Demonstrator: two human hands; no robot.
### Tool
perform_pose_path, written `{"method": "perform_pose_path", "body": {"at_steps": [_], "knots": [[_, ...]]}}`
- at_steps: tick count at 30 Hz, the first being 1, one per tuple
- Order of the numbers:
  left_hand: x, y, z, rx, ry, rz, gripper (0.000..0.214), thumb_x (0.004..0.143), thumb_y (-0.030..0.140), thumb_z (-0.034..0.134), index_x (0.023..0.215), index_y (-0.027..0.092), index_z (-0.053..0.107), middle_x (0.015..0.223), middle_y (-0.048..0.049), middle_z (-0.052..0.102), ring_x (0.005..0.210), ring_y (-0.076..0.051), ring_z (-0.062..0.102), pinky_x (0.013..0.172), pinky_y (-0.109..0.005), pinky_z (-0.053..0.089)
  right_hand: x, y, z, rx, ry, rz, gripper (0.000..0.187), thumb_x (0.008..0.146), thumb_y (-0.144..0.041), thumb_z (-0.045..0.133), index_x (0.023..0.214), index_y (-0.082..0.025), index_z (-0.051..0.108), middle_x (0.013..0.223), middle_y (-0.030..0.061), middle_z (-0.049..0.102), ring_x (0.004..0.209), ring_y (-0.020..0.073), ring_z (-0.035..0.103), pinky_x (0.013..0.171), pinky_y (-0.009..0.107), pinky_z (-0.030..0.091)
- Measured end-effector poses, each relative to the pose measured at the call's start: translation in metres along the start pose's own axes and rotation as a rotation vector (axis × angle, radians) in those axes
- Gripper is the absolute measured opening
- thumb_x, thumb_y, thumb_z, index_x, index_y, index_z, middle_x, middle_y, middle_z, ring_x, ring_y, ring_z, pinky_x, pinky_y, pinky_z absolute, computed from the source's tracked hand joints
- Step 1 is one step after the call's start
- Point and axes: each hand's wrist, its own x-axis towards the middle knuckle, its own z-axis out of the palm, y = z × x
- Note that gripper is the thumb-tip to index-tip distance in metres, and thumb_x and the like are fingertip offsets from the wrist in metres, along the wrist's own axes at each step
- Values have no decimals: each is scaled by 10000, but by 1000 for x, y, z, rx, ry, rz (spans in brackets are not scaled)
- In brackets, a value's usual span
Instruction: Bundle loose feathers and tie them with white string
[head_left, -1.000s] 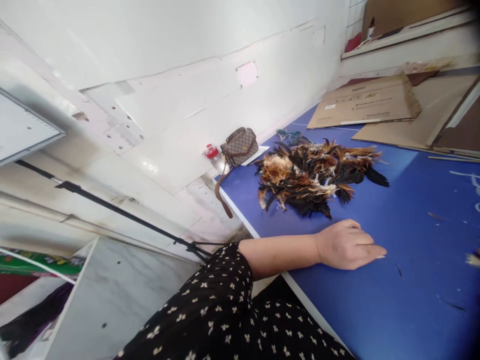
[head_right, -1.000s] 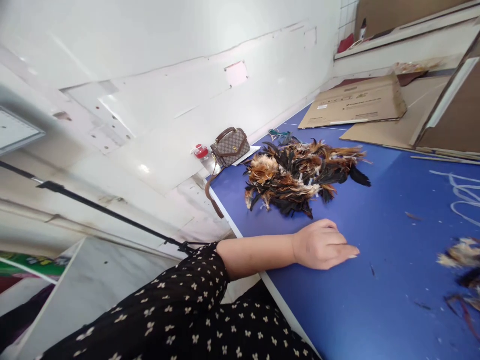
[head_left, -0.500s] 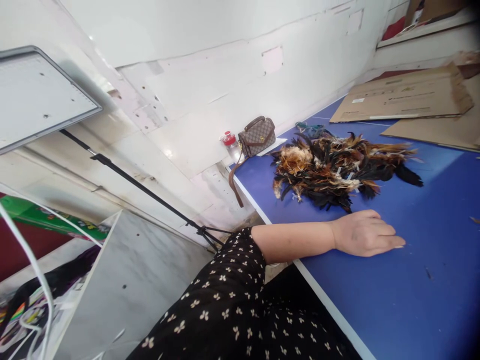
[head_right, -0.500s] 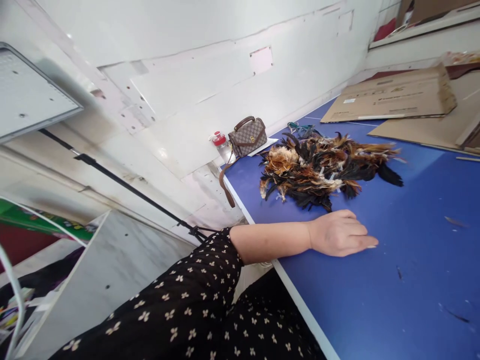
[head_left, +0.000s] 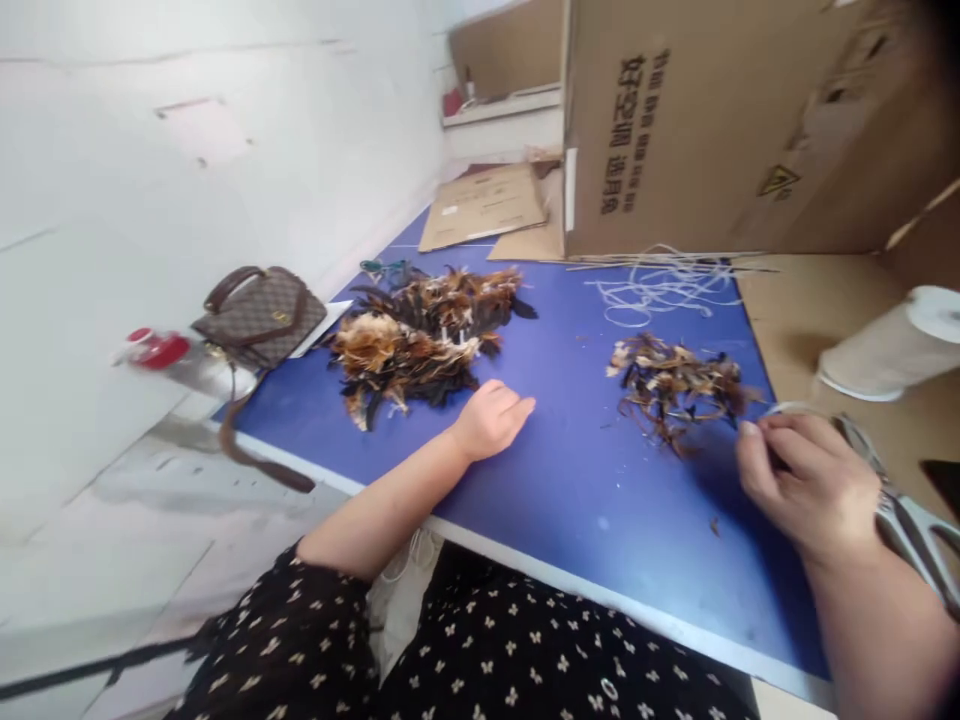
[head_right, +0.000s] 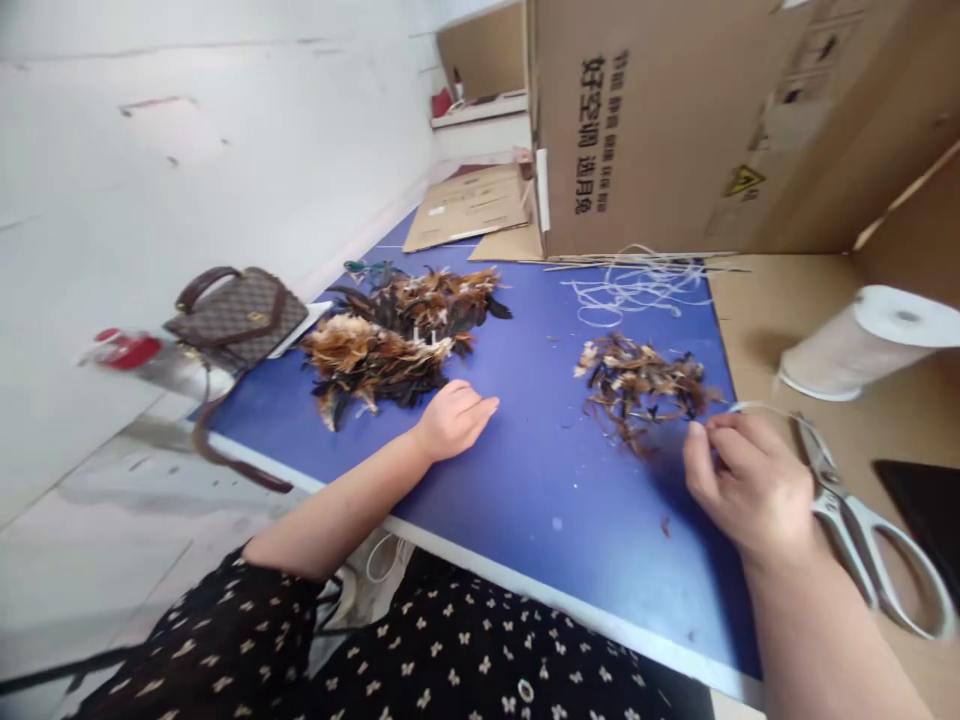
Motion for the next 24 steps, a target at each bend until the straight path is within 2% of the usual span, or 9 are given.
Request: {"method": "perform_pose_path", "body": {"at_steps": [2, 4, 8, 12, 14, 16, 18, 20, 24], "knots": [[3, 8, -3, 46, -8, 65, 223, 1138, 225, 525, 1164, 221, 747, 810, -23, 668, 756, -205, 600, 889, -441, 565, 0, -6, 4, -48, 63, -13, 243, 1056, -380, 738, 844, -260, 738, 1019, 128, 812, 860, 264, 781, 750, 383, 600], [9, 17, -6, 72, 1, 162, 213, 1132, 189, 538, 1201, 213, 738, 824, -26, 705, 755, -197, 625, 877, -435, 581, 3, -17, 2, -82, 50, -2, 189, 1069, -395, 708, 1022, -235, 796, 1175, 146, 825, 794, 212, 753, 735, 353, 605], [30, 43, -11, -54, 1, 229, 228, 1107, 166, 591, 1274, 231, 733, 948, -55, 798, 847, -200, 720, 929, -454, 627, 12, -31, -11, -153, -87, -11, 249, 1087, -390, 665, 1208, -233, 817, 1417, 160, 785, 805, 197, 743, 749, 354, 635], [64, 86, -7, -339, 152, 200, 208, 1088, 207, 676, 1269, 231, 774, 1004, -67, 848, 892, -200, 783, 924, -438, 660, 27, -19, -8, -188, -259, -86, 249, 1104, -382, 663, 1164, -220, 842, 1346, 145, 790, 926, 237, 775, 786, 347, 630], [83, 111, -1, -555, 188, 112, 167, 1102, 251, 681, 1200, 226, 814, 986, -69, 860, 872, -190, 797, 888, -410, 668, 33, -9, 3, -188, -361, -78, 246, 1091, -357, 676, 1156, -203, 856, 1297, 160, 779, 929, 238, 776, 821, 343, 633], [101, 133, 8, -778, 196, -63, 183, 1121, 307, 693, 1151, 212, 846, 978, -81, 864, 875, -189, 800, 846, -380, 673, 36, -1, 18, -182, -441, -64, 242, 1073, -330, 690, 1175, -196, 864, 1249, 164, 767, 945, 247, 782, 859, 348, 644], [116, 146, 20, -973, 200, -252, 246, 1126, 389, 713, 1090, 203, 870, 822, -46, 808, 784, -169, 765, 836, -367, 669, 37, 3, 30, -173, -488, -62, 235, 1072, -325, 676, 1150, -204, 861, 1208, 150, 758, 944, 252, 784, 860, 358, 655], [124, 150, 33, -1165, 197, -452, 321, 1107, 475, 739, 1061, 184, 868, 863, -56, 805, 698, -137, 730, 721, -319, 635, 34, 4, 39, -158, -505, -53, 235, 1087, -333, 634, 1074, -216, 838, 1196, 136, 751, 924, 247, 779, 829, 368, 660], [122, 138, 59, -1315, 216, -719, 347, 1056, 503, 805, 1102, 163, 856, 885, -41, 791, 672, -102, 706, 689, -268, 603, 27, 1, 42, -64, -444, 3, 241, 1107, -344, 567, 1017, -225, 756, 1217, 143, 766, 990, 274, 794, 852, 410, 670]]}}
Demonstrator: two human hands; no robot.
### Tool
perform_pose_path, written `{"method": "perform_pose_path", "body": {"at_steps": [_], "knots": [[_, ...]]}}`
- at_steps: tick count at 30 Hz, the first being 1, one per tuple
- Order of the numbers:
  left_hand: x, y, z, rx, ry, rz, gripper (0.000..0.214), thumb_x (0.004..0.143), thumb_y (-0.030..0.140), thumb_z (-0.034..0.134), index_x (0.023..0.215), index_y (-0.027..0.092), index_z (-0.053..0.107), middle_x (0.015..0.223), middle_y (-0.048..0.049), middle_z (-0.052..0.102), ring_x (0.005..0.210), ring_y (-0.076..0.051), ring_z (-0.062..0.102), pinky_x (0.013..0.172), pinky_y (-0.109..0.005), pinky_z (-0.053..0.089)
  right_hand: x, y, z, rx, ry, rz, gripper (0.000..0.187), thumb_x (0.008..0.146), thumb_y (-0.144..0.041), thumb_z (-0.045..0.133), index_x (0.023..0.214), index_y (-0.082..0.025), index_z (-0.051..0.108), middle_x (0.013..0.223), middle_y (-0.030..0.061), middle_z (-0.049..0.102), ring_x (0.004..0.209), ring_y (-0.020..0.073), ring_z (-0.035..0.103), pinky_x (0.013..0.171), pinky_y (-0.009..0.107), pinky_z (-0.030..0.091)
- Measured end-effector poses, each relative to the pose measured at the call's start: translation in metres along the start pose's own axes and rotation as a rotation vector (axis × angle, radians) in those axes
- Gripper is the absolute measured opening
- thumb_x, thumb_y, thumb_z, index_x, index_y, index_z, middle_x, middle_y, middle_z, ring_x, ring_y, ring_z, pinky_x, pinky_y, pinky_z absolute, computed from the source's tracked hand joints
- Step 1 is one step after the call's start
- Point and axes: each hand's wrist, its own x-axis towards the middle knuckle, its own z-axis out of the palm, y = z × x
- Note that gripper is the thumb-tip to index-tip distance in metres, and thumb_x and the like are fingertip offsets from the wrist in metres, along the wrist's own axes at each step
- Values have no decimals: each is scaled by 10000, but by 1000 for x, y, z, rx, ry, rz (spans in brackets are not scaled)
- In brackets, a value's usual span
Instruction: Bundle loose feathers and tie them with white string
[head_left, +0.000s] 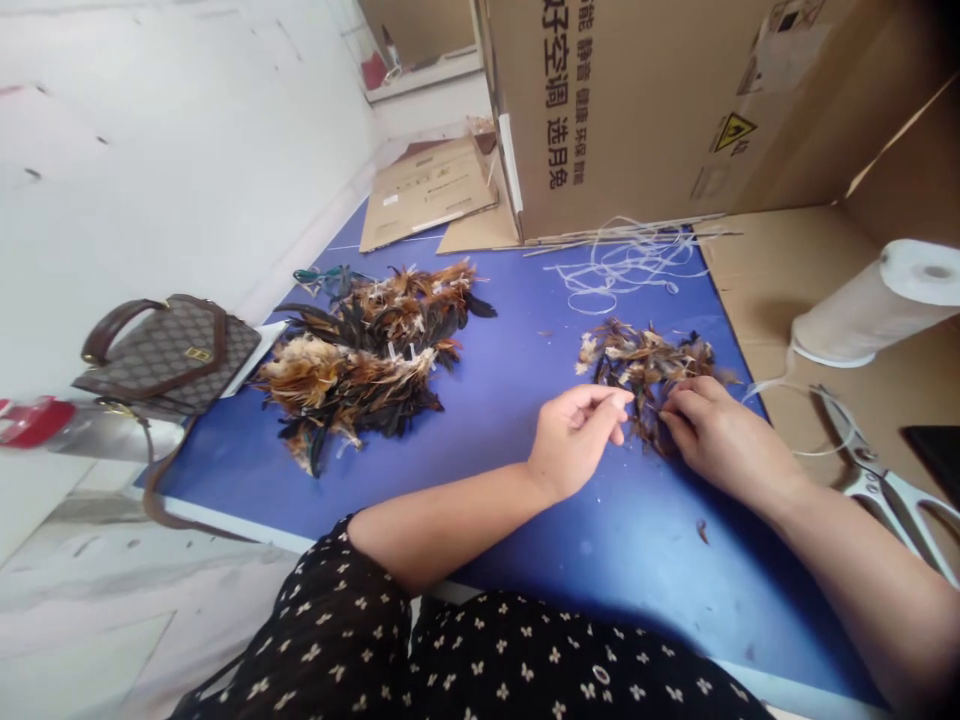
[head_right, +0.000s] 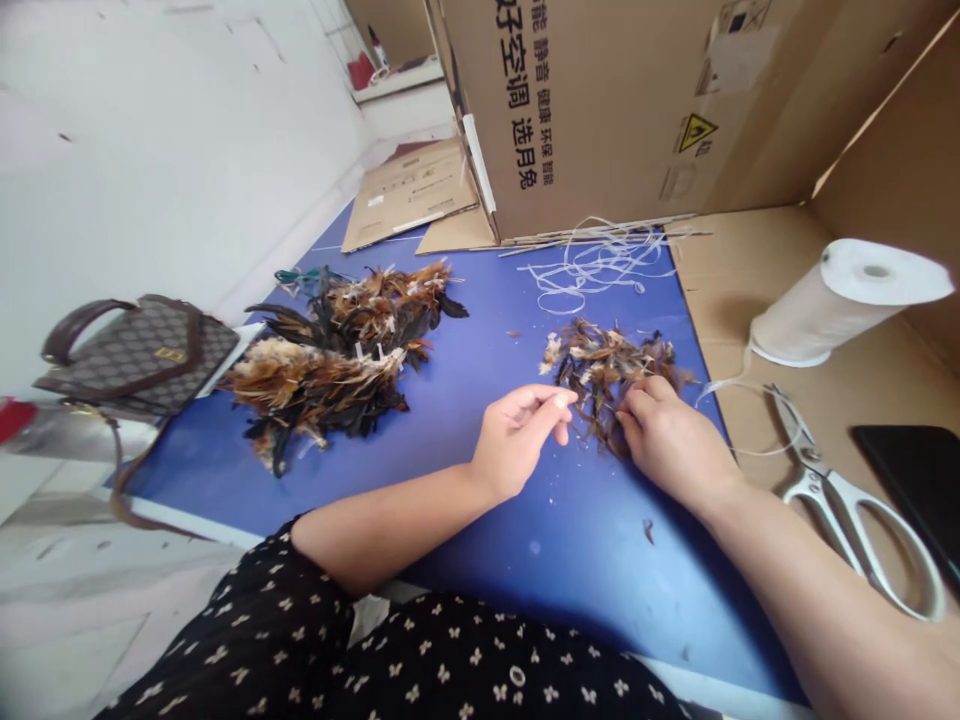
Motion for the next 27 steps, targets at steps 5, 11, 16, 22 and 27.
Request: {"method": "perform_pose_path", "body": {"at_steps": [5, 11, 16, 22, 27], "knots": [[-3, -21, -12, 30, 58, 36, 338, 1077, 490, 786, 1080, 157, 844, 892, -24, 746, 661, -88, 698, 665, -254, 588, -7, -7, -10, 301, 149, 142, 199, 1101, -440, 644, 1067, -265, 732, 883, 48, 795, 782, 242, 783, 725, 371, 638], [-6, -37, -6, 7, -48, 49, 369, 1059, 512, 819, 1188, 167, 846, 1017, -45, 754, 689, -86, 720, 689, -271, 626, -9, -35, -24, 780, 43, 293, 408, 1068, -674, 734, 1022, -268, 731, 772, 11, 773, 534, 148, 643, 494, 266, 546], [-5, -38, -7, -39, -156, 9, 417, 1019, 527, 869, 1248, 180, 859, 954, -36, 751, 710, -107, 722, 711, -301, 638, -11, -60, -25, 810, -30, 229, 421, 1048, -674, 770, 1011, -255, 766, 780, 19, 772, 545, 135, 611, 542, 276, 577], [-7, -23, -11, -17, -62, 14, 351, 1097, 546, 774, 1060, 199, 810, 771, 1, 727, 704, -121, 708, 775, -323, 642, -15, -54, -22, 653, -32, 140, 320, 1070, -567, 763, 1044, -252, 816, 874, 27, 835, 712, 179, 747, 724, 308, 644], [-9, -11, -11, -77, 189, 124, 395, 1141, 589, 692, 1113, 198, 730, 1082, -85, 838, 975, -176, 820, 929, -357, 694, -15, -28, -16, 285, 213, 54, 167, 1094, -385, 736, 1069, -250, 831, 930, 55, 856, 791, 203, 793, 768, 311, 631]]}}
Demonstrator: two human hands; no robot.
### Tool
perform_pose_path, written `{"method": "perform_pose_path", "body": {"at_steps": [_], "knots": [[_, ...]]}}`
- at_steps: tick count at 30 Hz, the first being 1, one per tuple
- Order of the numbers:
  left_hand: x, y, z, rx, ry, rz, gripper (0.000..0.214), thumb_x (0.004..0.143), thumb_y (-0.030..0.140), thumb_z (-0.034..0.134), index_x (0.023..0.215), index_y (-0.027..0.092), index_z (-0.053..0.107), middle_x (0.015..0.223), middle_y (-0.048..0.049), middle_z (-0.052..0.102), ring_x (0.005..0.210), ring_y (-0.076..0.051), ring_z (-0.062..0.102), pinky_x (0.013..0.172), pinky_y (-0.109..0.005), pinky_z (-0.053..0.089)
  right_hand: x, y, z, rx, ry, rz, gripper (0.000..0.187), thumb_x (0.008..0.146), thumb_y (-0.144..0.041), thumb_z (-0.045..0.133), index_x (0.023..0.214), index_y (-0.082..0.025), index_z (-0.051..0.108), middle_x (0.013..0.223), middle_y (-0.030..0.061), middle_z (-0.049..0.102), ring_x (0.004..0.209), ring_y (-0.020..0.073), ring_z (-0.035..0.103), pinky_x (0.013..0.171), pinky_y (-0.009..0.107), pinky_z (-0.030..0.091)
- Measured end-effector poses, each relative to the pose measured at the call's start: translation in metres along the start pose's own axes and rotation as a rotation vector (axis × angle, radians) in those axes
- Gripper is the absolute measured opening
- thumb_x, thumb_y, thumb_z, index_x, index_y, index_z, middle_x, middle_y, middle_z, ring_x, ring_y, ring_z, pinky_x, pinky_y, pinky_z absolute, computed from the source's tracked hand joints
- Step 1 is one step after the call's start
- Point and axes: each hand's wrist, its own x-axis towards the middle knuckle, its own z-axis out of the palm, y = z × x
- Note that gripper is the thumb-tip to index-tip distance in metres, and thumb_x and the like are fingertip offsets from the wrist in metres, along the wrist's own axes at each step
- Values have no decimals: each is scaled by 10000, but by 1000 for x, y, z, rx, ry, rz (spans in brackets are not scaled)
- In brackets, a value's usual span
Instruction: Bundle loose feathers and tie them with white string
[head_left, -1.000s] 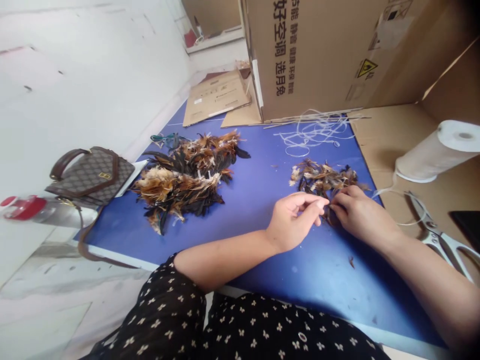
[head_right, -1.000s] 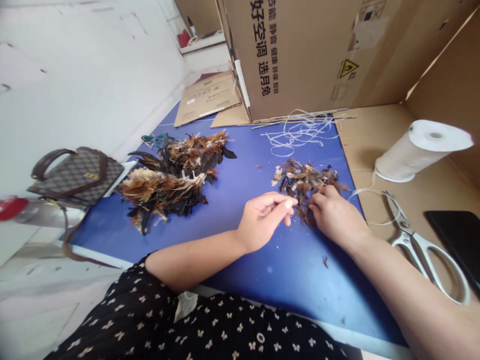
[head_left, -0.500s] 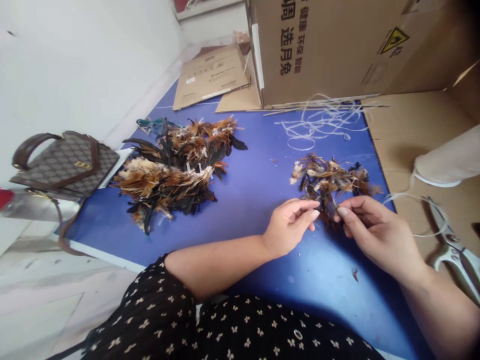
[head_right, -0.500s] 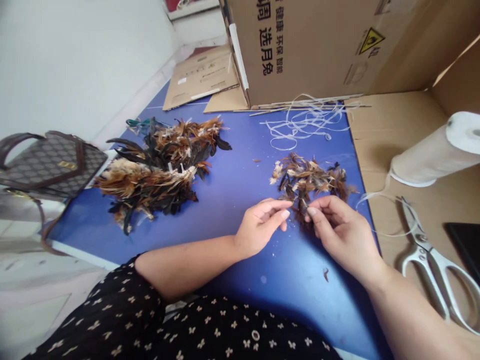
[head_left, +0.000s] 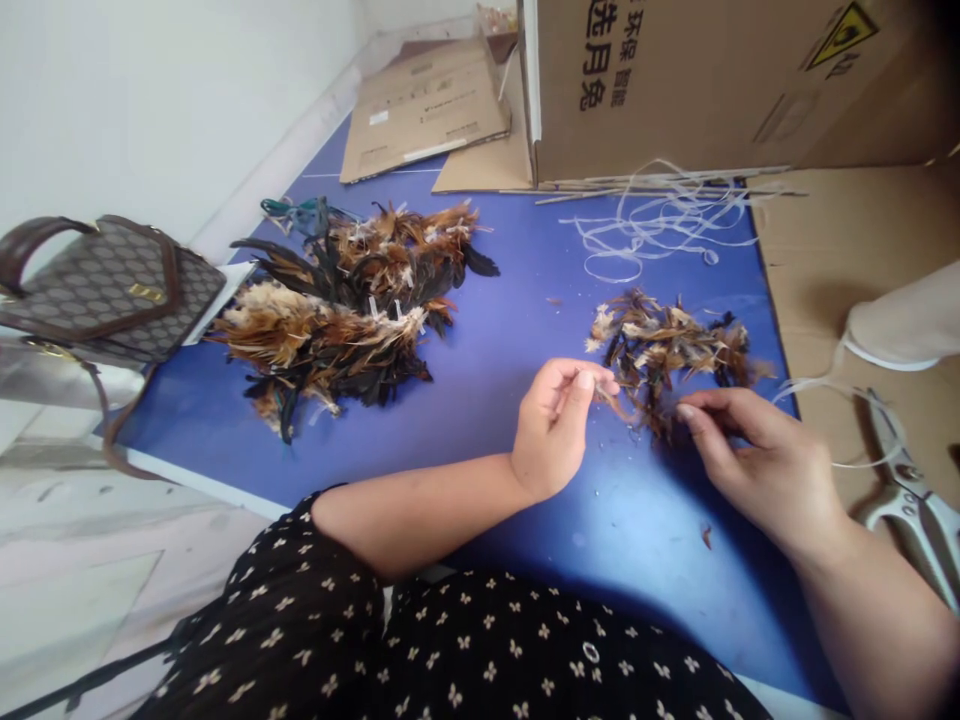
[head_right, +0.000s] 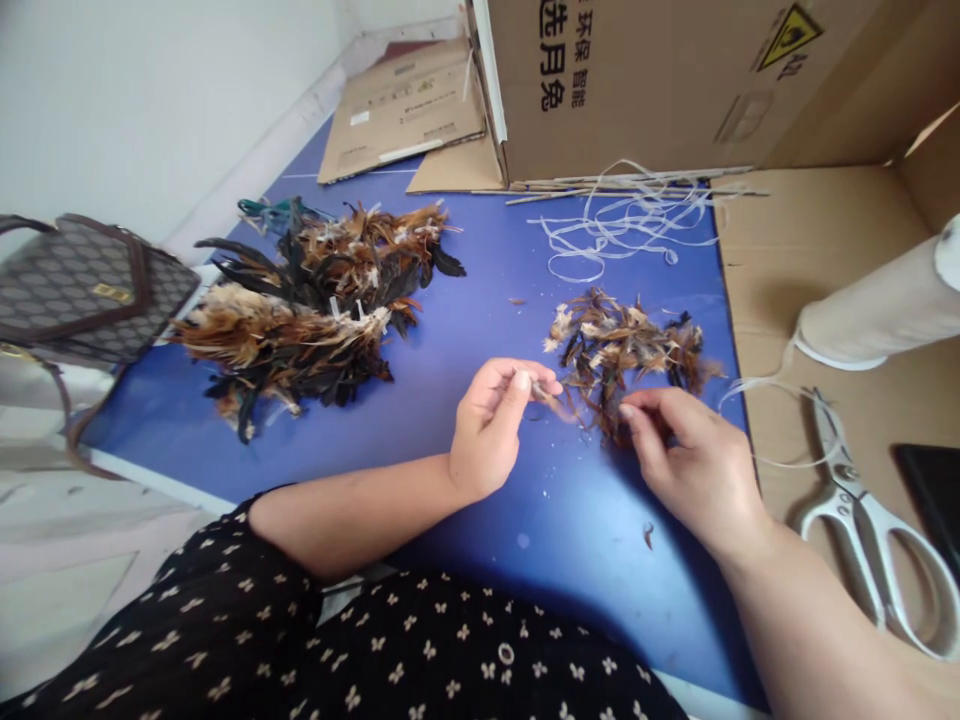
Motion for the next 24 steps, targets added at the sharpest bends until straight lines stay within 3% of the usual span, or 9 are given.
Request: {"method": "perform_pose_path", "body": {"at_steps": [2, 4, 9, 12, 14, 17, 20, 24], "knots": [[-2, 10, 1, 9, 9, 22, 336, 1168, 525, 668, 1127, 196, 728, 1116, -92, 860, 1055, -193, 843, 1002, -377, 692, 2, 7, 0, -110, 82, -73, 141, 1097, -324, 725, 1095, -243, 841, 1023, 90, 858, 915, 224, 819, 866, 319, 650], [-6, 21, 1, 28, -26, 32, 288, 1183, 468, 652, 1116, 197, 724, 1100, -86, 877, 1056, -196, 856, 1038, -392, 689, 4, 12, 0, -208, 73, -124, 199, 1112, -310, 692, 1195, -243, 859, 1177, 128, 840, 1012, 240, 815, 881, 325, 662], [-16, 32, -2, 46, -174, -38, 264, 1171, 421, 678, 1097, 172, 725, 973, -76, 847, 860, -153, 812, 863, -311, 682, 3, 21, 5, -396, -135, -232, 437, 1125, -271, 571, 1489, -335, 805, 1461, 146, 722, 816, 202, 739, 545, 291, 555], [-20, 23, -6, 26, -202, -103, 267, 1161, 420, 689, 1078, 167, 718, 894, -46, 794, 718, -118, 734, 733, -275, 640, 2, 23, 10, -406, -193, -239, 406, 1108, -245, 543, 1380, -312, 837, 1430, 149, 729, 789, 215, 749, 503, 291, 523], [-20, 16, -8, 77, -187, -87, 263, 1163, 403, 677, 1057, 167, 728, 909, -54, 784, 761, -127, 738, 771, -288, 642, 4, 23, 12, -398, -179, -212, 300, 1127, -288, 562, 1240, -267, 839, 1389, 151, 749, 820, 232, 772, 533, 316, 565], [-17, 9, -10, 204, -185, 45, 253, 1153, 375, 677, 1035, 168, 762, 987, -88, 791, 898, -158, 754, 859, -313, 646, 8, 18, 13, -278, -99, -176, 189, 1131, -321, 619, 1116, -243, 790, 1307, 147, 785, 964, 266, 813, 707, 383, 679], [-14, 1, -11, 159, -181, 67, 241, 1142, 383, 689, 1073, 164, 761, 1119, -116, 806, 822, -120, 738, 760, -274, 639, 10, 8, 10, -68, 47, -144, 112, 1100, -319, 696, 1034, -254, 759, 1156, 125, 818, 1070, 282, 824, 918, 443, 702], [-14, -7, -10, -15, -212, -131, 302, 1148, 460, 681, 1134, 159, 706, 1145, -123, 811, 624, -66, 697, 511, -194, 523, 7, -10, 8, 334, 85, 187, 168, 1105, -409, 744, 1063, -248, 769, 1217, 112, 839, 688, 151, 743, 670, 342, 657]]}}
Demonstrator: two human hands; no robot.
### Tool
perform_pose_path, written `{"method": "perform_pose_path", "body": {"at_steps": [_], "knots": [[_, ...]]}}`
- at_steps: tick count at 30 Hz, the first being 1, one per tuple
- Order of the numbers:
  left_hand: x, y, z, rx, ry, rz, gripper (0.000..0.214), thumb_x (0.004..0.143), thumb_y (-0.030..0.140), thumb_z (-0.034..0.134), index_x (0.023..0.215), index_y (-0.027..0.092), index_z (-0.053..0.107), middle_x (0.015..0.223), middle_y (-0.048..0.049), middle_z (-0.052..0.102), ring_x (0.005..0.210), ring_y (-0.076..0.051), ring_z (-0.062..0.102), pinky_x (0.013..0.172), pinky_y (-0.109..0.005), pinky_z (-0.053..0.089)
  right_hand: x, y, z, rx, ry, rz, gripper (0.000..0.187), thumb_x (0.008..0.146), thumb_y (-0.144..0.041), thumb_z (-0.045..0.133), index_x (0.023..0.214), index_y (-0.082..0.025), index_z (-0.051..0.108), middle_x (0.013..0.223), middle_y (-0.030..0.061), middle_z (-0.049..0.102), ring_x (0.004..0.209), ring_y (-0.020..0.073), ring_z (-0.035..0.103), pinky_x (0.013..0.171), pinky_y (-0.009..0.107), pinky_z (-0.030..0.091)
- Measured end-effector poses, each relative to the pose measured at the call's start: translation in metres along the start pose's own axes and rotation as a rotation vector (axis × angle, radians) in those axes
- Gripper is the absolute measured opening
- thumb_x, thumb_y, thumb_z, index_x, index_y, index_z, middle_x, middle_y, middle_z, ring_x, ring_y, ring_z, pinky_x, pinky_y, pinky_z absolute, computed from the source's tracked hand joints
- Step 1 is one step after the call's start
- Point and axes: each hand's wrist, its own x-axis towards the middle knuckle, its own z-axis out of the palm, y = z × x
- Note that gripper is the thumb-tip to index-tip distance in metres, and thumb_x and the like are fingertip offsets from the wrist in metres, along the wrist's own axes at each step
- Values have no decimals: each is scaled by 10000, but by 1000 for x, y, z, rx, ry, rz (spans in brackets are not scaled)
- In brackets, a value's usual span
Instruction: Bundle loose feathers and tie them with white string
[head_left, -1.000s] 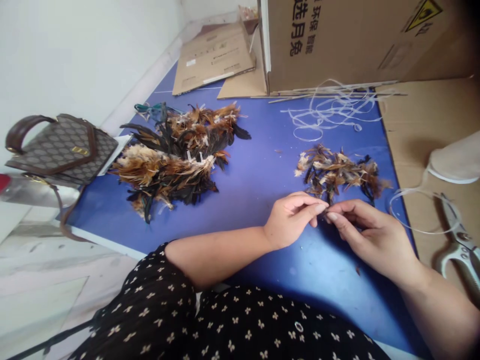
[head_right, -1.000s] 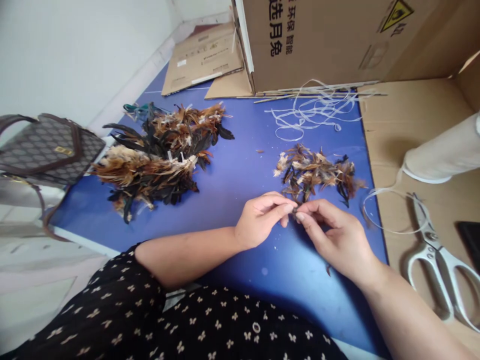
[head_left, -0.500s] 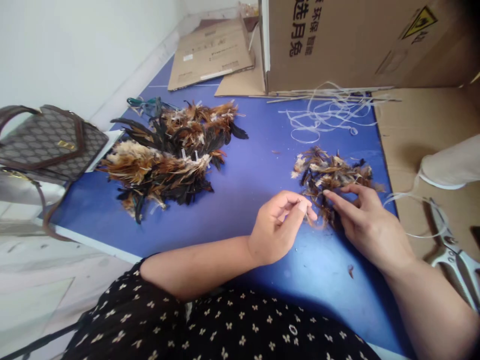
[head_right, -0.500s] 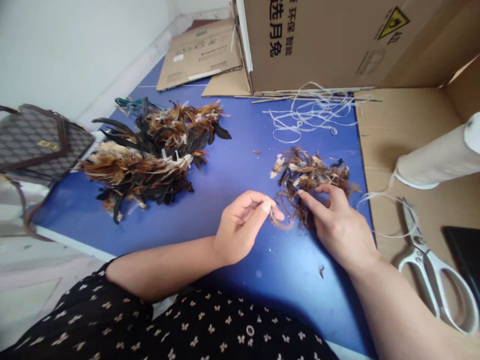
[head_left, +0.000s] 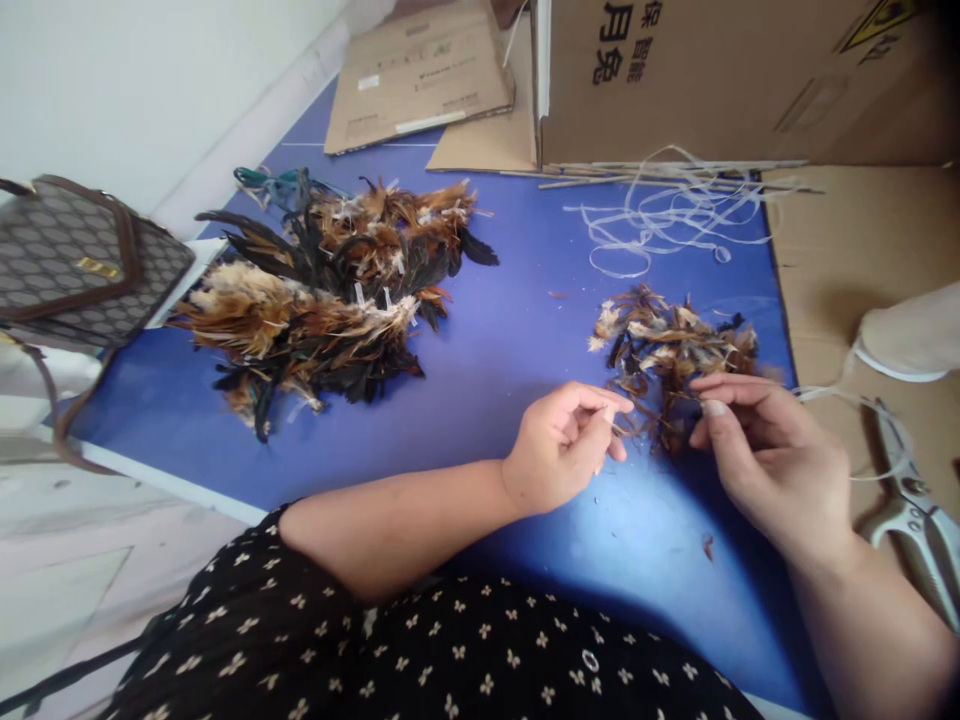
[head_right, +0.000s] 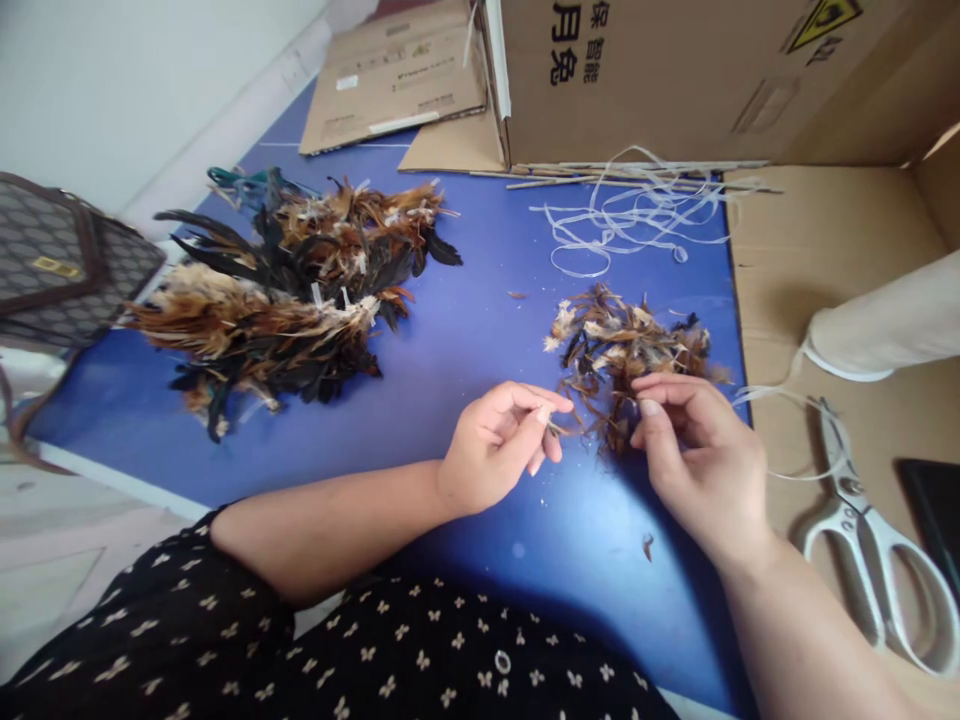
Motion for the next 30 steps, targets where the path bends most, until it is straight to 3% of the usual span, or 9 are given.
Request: {"method": "perform_pose_path", "body": {"at_steps": [3, 8, 13, 17, 19, 21, 25, 30], "knots": [[-2, -3, 2, -70, -62, -111, 325, 1133, 491, 700, 1152, 168, 675, 1010, -68, 786, 569, -67, 678, 445, -177, 471, -2, -6, 1, 343, 18, 244, 218, 1041, -454, 854, 1096, -256, 782, 1096, 68, 863, 662, 139, 755, 688, 306, 667], [-2, -3, 3, -89, -111, -190, 288, 1091, 446, 749, 1140, 172, 678, 924, -29, 748, 571, -73, 676, 451, -180, 457, 5, -10, -6, 739, -12, 324, 204, 886, -368, 968, 1015, -253, 859, 847, 35, 804, 704, 188, 772, 738, 352, 688], [3, 4, 0, -67, -122, -254, 305, 1091, 461, 753, 1033, 174, 668, 700, 9, 692, 497, -67, 574, 488, -205, 466, 8, -20, -12, 824, -86, 318, 243, 924, -457, 882, 1017, -233, 889, 817, 60, 757, 678, 222, 727, 694, 416, 672], [5, 6, 0, -74, -118, -264, 335, 1083, 493, 766, 1026, 176, 670, 689, 4, 697, 504, -73, 575, 498, -214, 465, 4, -21, -9, 783, -113, 347, 288, 891, -476, 932, 1014, -218, 897, 839, 70, 787, 740, 231, 790, 749, 394, 715], [5, 5, 0, -71, -112, -268, 359, 1071, 517, 782, 1027, 177, 675, 696, 0, 702, 507, -75, 576, 498, -218, 466, 0, -17, -6, 731, -113, 352, 209, 899, -376, 956, 1051, -241, 908, 903, 67, 833, 783, 213, 827, 812, 360, 732], [5, 4, 1, -66, -104, -274, 386, 1048, 540, 810, 1030, 176, 683, 710, -6, 711, 513, -79, 582, 498, -222, 471, -4, -13, -3, 655, -105, 313, 225, 904, -296, 965, 1120, -268, 908, 1103, 76, 874, 845, 195, 856, 894, 345, 737], [5, 3, 0, -66, -98, -272, 403, 1032, 552, 827, 1029, 172, 695, 728, -15, 726, 527, -82, 598, 498, -218, 480, -10, -10, 1, 531, -132, 207, 285, 944, -263, 943, 1220, -311, 886, 1528, 98, 779, 913, 174, 881, 1012, 354, 736], [6, 4, -1, 2, -107, -203, 365, 1039, 506, 831, 1049, 146, 769, 776, -14, 710, 540, -75, 621, 511, -218, 513, -11, -20, -1, 462, -228, 184, 306, 1007, -274, 879, 1307, -329, 851, 1652, 115, 710, 926, 183, 888, 1004, 370, 748]]}}
